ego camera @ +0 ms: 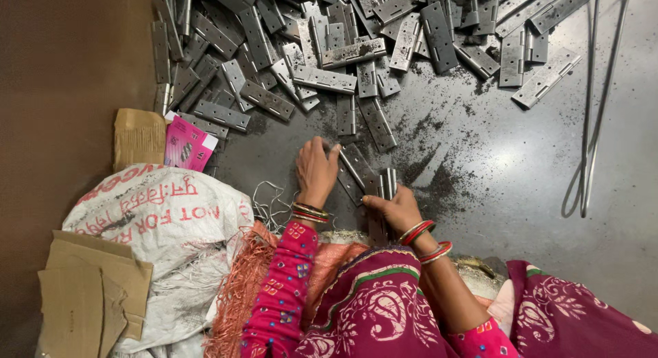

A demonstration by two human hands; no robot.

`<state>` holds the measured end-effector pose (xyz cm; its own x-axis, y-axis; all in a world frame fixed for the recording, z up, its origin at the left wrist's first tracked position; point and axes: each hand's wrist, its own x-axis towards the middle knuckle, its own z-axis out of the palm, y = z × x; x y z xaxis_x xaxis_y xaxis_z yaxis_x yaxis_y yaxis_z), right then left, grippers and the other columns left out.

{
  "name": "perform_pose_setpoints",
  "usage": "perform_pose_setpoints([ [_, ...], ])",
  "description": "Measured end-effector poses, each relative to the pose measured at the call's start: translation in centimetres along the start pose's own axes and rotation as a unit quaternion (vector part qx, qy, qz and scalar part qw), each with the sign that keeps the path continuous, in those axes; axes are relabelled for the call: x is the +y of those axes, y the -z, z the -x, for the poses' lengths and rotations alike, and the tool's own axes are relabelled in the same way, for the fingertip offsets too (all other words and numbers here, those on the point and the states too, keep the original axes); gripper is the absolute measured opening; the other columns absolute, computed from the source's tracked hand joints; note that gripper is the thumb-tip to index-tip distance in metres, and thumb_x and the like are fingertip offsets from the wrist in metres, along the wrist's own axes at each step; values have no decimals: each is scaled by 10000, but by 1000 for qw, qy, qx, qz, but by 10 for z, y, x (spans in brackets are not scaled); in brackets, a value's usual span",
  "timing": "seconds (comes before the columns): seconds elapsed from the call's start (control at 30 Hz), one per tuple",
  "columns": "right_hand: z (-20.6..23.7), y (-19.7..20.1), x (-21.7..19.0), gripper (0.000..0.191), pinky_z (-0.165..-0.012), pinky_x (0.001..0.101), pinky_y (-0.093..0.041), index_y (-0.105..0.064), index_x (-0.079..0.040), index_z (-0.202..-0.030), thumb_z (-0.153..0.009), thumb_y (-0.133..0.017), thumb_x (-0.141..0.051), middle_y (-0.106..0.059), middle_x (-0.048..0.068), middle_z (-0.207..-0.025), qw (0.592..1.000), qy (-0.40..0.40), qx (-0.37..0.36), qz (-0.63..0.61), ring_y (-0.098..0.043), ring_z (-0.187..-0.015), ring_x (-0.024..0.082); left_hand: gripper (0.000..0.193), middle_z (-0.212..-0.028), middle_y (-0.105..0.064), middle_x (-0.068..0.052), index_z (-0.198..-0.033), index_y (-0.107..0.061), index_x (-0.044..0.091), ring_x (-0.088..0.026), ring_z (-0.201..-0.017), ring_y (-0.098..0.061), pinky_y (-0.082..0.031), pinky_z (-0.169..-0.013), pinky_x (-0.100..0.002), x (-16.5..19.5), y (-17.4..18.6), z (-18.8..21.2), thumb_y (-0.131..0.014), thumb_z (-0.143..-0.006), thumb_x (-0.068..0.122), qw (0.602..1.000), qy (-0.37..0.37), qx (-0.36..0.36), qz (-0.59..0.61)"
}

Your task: The person stacks L-shaped metal hinges by hand into several small bundles, picking individual metal plates from a large pile on the floor and aligning them together.

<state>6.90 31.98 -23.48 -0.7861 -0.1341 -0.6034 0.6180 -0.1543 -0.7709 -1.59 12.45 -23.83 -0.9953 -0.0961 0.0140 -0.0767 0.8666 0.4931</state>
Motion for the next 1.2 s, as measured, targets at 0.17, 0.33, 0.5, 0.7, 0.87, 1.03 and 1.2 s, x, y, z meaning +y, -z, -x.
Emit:
perform_pose_setpoints([
  [0.17,3,8,-7,209,-557,325,-597,-692,31,-1004,-829,-771,-52,-756,132,-780,999,-14,-11,-30,-733,-623,203,345,-823,-697,-97,-904,-687,54,-209,-742,-669,-530,-730,-370,17,38,-2,-793,-861,380,974,111,-81,182],
  [0.33,15,21,-39,201,-564,335,-596,-732,58,-1004,-864,-770,-81,-760,125,-802,1000,11,-14,-2,-712,-645,212,264,-916,-656,-76,-940,-625,46,-181,-760,-651,-524,-706,-341,45,60,45,-750,-953,278,990,-58,20,126],
  [0.5,26,41,-72,209,-596,370,-643,-665,21,-1001,-854,-754,-97,-737,122,-850,996,36,38,-71,-761,-721,234,368,-914,-639,-90,-1098,-582,33,-219,-775,-628,-519,-692,-339,42,35,37,-761,-883,271,989,-128,69,14],
  [0.7,38,58,-87,239,-660,388,-659,-643,41,-1048,-871,-747,-81,-736,172,-898,988,66,89,-105,-772,-783,276,238,-1028,-641,-83,-1172,-647,68,-210,-815,-626,-535,-716,-333,4,51,21,-724,-956,130,993,-55,90,-52],
  [0.87,36,63,-89,247,-671,405,-659,-632,42,-1069,-873,-731,-70,-733,177,-920,983,48,97,-146,-769,-786,290,283,-1028,-649,-125,-1083,-675,54,-299,-939,-641,-515,-813,-433,-18,73,10,-774,-889,235,994,-10,92,-62],
  [1.03,33,62,-83,269,-689,402,-665,-641,63,-1085,-874,-741,-70,-734,180,-927,984,46,97,-142,-769,-799,299,605,-1078,-648,-236,-1194,-592,-29,-402,-1016,-626,-496,-866,-513,-24,53,-16,-816,-872,431,994,90,32,-59],
  [1.2,27,61,-76,250,-694,395,-660,-652,47,-1072,-874,-744,-75,-737,165,-925,984,45,96,-142,-768,-810,295,704,-1081,-694,-223,-1182,-569,-11,-386,-1014,-678,-529,-843,-489,-27,29,-51,-858,-760,473,974,214,43,-56],
])
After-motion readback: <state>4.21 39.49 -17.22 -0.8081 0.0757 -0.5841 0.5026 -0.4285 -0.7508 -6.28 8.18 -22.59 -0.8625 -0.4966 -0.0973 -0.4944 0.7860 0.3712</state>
